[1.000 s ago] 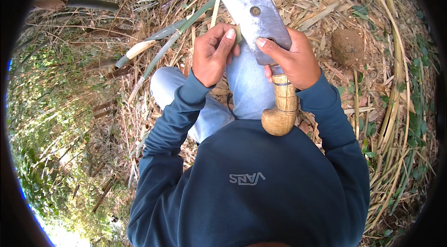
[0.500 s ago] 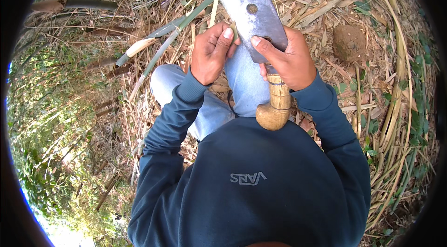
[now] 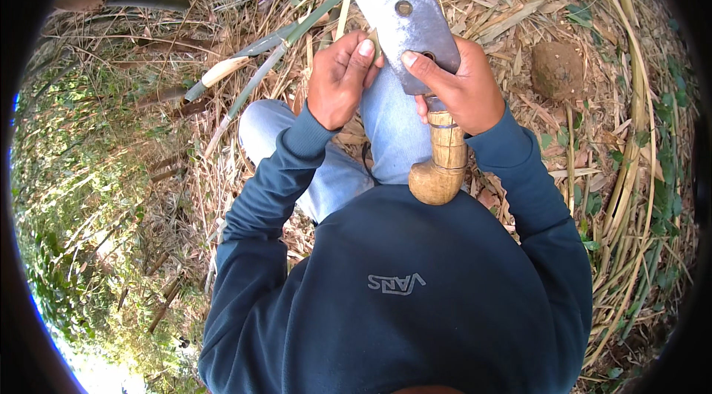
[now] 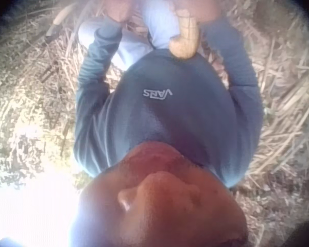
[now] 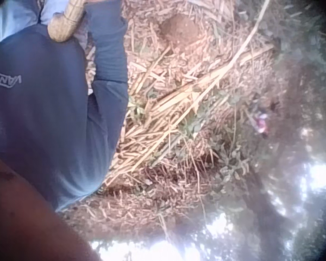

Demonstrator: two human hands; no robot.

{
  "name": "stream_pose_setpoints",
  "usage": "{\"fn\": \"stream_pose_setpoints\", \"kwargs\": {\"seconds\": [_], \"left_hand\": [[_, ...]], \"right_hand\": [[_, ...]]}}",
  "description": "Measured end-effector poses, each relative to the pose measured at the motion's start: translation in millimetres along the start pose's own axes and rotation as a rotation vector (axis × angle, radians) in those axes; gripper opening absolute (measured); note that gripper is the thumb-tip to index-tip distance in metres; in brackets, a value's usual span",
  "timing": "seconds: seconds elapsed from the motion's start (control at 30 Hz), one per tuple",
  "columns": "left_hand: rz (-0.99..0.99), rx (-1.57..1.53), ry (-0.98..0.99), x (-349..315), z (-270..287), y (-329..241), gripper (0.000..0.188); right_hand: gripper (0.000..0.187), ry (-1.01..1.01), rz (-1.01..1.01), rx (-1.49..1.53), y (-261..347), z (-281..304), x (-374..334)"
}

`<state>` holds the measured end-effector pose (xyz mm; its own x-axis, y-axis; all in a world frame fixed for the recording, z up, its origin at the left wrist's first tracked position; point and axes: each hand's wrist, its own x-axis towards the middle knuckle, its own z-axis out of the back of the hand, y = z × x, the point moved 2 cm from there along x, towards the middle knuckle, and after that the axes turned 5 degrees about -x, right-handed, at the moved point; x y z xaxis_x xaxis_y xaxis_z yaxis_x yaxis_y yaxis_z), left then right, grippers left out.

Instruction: The person sits on the ground in a wooded area and uses a large knife to split a bamboo stalk into thin strips. They repeatedly strike the bamboo with the knife and then peel the resulting strips apart by hand.

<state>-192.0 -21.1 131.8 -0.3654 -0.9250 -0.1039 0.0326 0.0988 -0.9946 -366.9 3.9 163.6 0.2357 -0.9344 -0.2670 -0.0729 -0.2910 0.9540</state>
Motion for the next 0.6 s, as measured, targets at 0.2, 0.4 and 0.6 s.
{"fn": "stream_pose_setpoints", "kwargs": {"seconds": [0.2,0.4,0.6], "left_hand": [[0.002,-0.010,-0.002,-1.0,0.5,0.7,0.033],[-0.039,-0.014,-0.027,1.9,1.1,2.7,0.036],[-0.042,-0.018,-0.020,2.7,1.3,2.1,0.036]], "right_hand": [[0.018,-0.010,-0.034,0.001,5.8,-1.7,0.0],[0.017,-0.041,-0.001,-0.052,2.7,-5.0,0.5],[0.018,-0.039,-0.021,-0.035,5.9,-5.8,2.1]]}}
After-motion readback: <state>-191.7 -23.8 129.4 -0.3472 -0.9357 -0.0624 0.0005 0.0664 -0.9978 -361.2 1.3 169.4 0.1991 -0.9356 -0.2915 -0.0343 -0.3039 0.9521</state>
